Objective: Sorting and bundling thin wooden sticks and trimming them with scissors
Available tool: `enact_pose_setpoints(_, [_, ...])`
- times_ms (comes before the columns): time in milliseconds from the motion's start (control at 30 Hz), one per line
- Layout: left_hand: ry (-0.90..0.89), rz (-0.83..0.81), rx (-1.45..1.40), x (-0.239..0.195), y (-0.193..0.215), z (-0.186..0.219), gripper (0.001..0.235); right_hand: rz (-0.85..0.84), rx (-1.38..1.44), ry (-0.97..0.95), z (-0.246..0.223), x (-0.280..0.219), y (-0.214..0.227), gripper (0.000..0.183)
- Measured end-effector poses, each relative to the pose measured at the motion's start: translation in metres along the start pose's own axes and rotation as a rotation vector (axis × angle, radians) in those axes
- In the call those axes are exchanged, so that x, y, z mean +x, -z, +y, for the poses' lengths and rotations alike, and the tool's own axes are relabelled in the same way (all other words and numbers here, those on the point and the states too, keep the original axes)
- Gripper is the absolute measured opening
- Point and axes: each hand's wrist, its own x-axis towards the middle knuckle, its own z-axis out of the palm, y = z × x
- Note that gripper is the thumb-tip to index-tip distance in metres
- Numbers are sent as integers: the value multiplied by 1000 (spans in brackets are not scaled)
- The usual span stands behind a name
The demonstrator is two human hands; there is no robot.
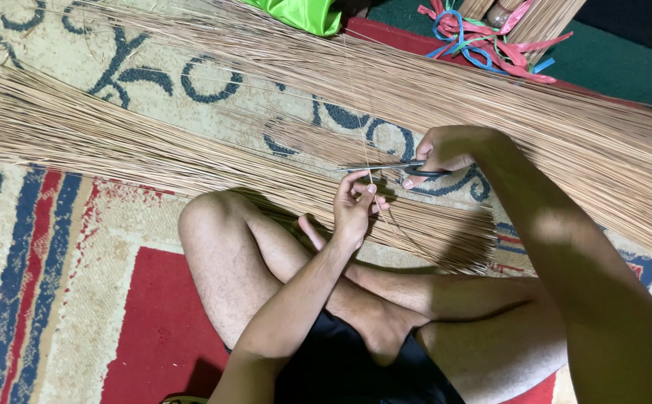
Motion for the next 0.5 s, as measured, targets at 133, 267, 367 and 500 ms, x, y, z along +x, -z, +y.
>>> enact_pose_setpoints(133, [-6,5,5,1,0,-2,30,9,2,-7,2,3,0,55])
enact_pose_setpoints(267, [-10,18,-8,1,0,-4,31,5,-6,-7,4,5,-3,53])
enact_pose_setpoints(367, [-10,27,-6,2,2,-6,31,16,-12,-7,10,14,-6,54])
enact_pose_setpoints(500, [-17,37,-14,3,2,-8,31,26,-21,-12,2,5,-4,51])
